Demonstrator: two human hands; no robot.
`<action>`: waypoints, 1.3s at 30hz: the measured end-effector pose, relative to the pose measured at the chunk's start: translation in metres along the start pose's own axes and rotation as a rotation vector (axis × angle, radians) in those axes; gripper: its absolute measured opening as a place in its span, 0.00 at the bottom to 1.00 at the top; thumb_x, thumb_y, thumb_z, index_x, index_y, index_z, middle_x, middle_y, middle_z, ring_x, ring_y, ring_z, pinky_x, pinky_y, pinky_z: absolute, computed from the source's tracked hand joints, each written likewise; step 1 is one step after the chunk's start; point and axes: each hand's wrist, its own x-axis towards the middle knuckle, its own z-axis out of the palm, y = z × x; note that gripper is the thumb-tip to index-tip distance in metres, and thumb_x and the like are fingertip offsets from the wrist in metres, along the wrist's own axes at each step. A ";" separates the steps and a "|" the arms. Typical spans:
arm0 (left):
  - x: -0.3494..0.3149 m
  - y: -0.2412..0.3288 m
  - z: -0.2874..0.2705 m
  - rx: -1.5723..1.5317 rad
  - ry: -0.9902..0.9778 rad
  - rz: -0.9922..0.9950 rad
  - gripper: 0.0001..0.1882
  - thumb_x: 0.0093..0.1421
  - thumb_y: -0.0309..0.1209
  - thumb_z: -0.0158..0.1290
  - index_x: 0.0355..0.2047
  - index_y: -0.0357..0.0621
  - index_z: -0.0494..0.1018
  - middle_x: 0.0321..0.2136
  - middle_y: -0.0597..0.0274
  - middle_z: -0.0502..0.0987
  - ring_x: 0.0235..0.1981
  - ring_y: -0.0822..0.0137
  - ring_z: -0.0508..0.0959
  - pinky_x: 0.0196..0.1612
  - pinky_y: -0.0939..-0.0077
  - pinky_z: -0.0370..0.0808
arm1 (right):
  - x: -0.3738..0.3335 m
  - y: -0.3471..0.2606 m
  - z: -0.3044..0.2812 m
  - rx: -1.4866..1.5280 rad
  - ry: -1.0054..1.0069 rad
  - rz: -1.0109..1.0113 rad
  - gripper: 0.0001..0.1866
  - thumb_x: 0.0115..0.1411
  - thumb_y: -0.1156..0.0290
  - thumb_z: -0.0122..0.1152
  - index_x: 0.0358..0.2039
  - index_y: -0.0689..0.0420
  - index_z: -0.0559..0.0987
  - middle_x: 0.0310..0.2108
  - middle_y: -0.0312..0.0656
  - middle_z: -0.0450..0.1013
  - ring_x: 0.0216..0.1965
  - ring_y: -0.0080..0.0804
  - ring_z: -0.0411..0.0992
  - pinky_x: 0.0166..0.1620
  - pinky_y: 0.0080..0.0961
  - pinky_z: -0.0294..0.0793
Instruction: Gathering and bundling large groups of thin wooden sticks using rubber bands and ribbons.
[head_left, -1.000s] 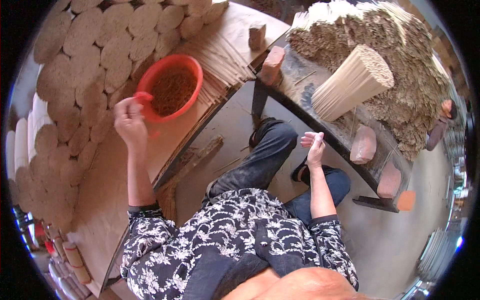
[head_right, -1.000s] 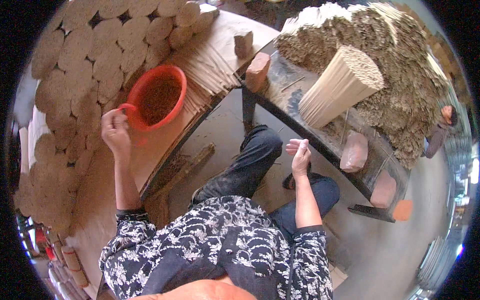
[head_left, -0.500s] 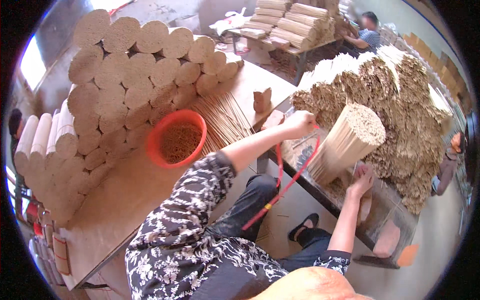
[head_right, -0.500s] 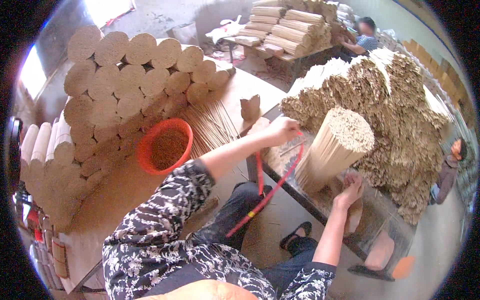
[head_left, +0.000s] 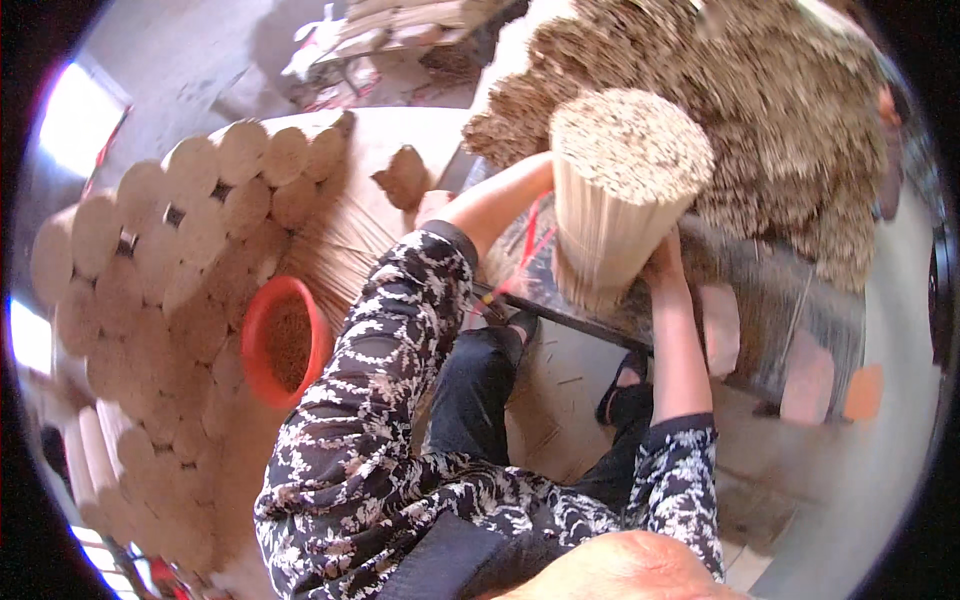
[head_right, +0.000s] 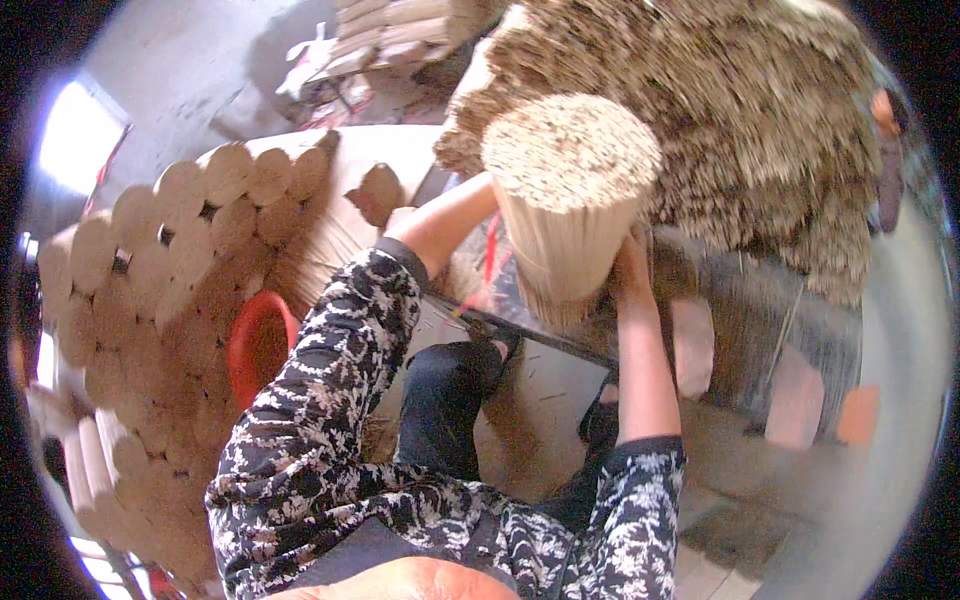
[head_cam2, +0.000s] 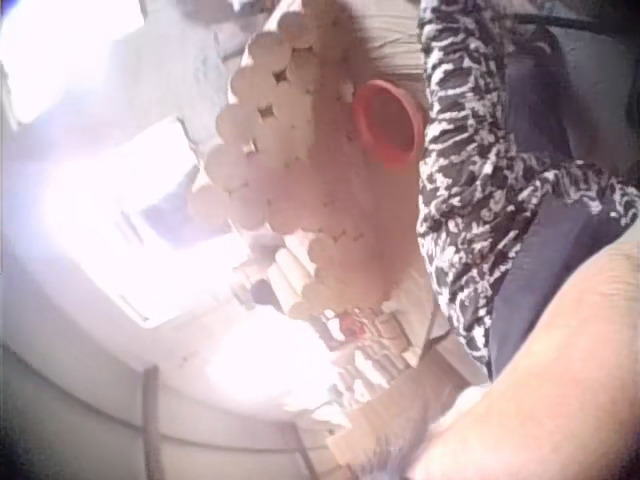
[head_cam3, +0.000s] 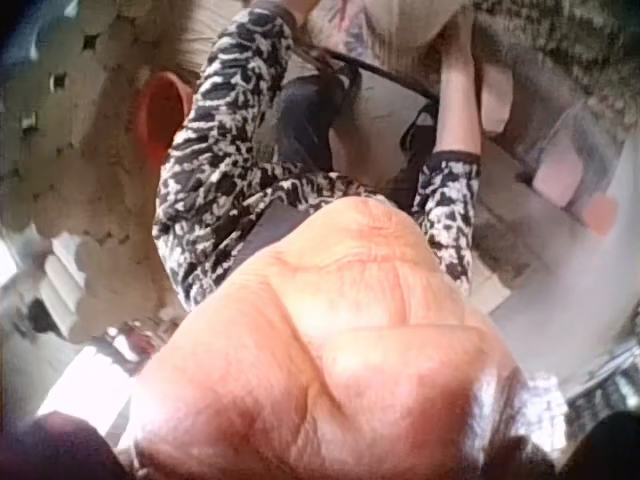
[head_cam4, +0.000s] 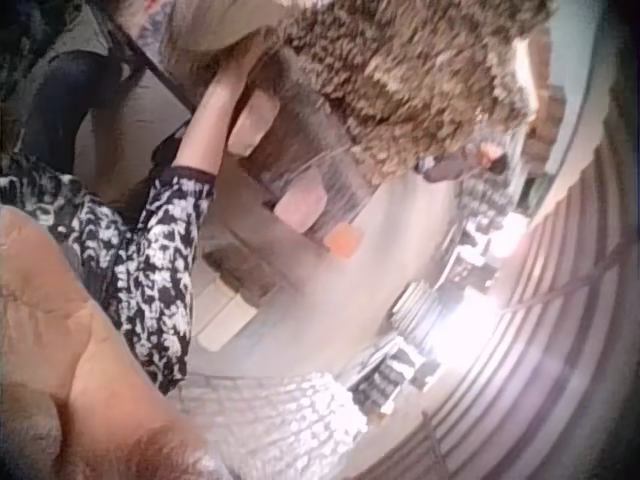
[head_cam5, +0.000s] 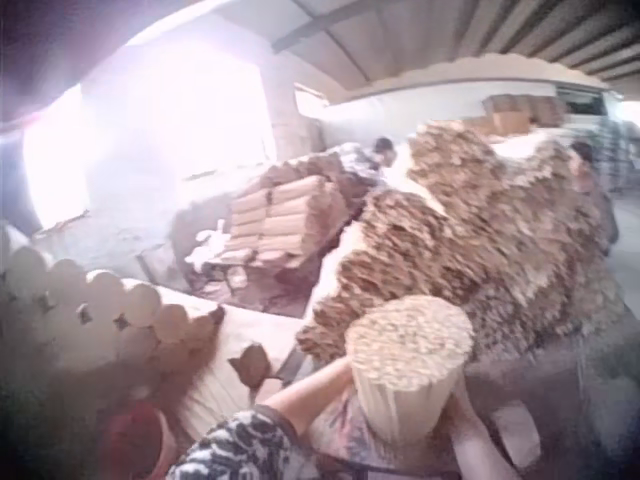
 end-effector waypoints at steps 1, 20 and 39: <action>0.000 0.003 -0.002 0.016 -0.003 -0.006 0.12 0.52 0.34 0.56 0.34 0.40 0.79 0.34 0.46 0.79 0.38 0.52 0.80 0.41 0.63 0.75 | 0.003 -0.004 0.001 -0.002 -0.157 -0.092 0.22 0.60 0.61 0.57 0.51 0.61 0.73 0.45 0.40 0.74 0.45 0.29 0.72 0.44 0.27 0.72; -0.030 0.047 -0.067 0.118 0.023 0.058 0.14 0.54 0.33 0.55 0.39 0.39 0.77 0.39 0.47 0.78 0.42 0.55 0.78 0.45 0.64 0.73 | -0.046 -0.030 0.044 0.172 -0.123 -0.047 0.18 0.55 0.59 0.65 0.42 0.57 0.78 0.37 0.38 0.76 0.37 0.27 0.74 0.40 0.26 0.72; -0.036 0.066 -0.104 0.219 0.113 0.150 0.16 0.56 0.32 0.55 0.44 0.38 0.75 0.43 0.48 0.78 0.45 0.58 0.76 0.49 0.65 0.71 | -0.072 -0.059 0.037 -1.385 0.297 -0.583 0.10 0.64 0.65 0.47 0.34 0.55 0.75 0.29 0.52 0.75 0.35 0.56 0.73 0.35 0.47 0.72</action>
